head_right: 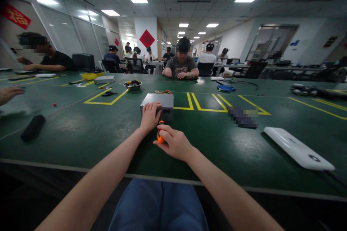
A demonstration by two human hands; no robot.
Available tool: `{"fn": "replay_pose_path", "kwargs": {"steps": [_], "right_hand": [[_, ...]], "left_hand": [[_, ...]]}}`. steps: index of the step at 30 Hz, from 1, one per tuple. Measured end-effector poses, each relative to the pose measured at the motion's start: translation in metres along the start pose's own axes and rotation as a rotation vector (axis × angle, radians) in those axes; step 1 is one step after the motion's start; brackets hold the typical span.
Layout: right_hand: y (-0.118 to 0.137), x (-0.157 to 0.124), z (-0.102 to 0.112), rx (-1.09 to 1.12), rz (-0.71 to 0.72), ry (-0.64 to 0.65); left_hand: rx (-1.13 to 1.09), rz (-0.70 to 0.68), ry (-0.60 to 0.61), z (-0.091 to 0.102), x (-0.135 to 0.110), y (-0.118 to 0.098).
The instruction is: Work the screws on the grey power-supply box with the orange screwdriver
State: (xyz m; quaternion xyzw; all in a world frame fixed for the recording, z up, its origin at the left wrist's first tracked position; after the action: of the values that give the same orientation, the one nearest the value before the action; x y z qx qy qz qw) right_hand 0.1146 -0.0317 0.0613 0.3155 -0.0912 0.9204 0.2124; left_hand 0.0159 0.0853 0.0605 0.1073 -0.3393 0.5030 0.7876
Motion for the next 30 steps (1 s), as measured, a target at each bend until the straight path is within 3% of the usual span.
{"fn": "replay_pose_path", "kwargs": {"steps": [4,11,18,25,30], "right_hand": [[0.006,0.003,-0.003,-0.061,0.029,0.108],[-0.002,-0.001,0.004,-0.007,-0.011,-0.047],[0.003,0.003,-0.001,-0.019,0.007,0.079],[-0.003,-0.001,0.004,0.002,-0.03,-0.041],[0.0,0.002,0.001,0.027,-0.016,0.061]], "left_hand": [[0.001,0.001,0.002,0.0,0.0,0.0],[-0.004,0.0,-0.004,0.0,0.0,0.0],[0.002,0.006,0.002,-0.001,0.0,0.0],[-0.005,0.005,0.004,0.0,0.0,0.0],[0.002,0.003,-0.008,-0.001,0.0,0.0]]}}
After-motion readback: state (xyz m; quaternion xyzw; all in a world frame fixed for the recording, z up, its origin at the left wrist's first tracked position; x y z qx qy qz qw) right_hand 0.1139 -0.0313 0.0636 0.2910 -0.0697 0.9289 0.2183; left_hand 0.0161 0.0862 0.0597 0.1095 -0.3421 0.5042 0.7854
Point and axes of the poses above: each hand's wrist, its own x-axis towards the middle knuckle, its own z-axis out of the back of the hand, y = z × x, the point moved 8 cm from there along x, towards the middle knuckle, and after that the axes turned 11 degrees about y, right-handed, at the moved point
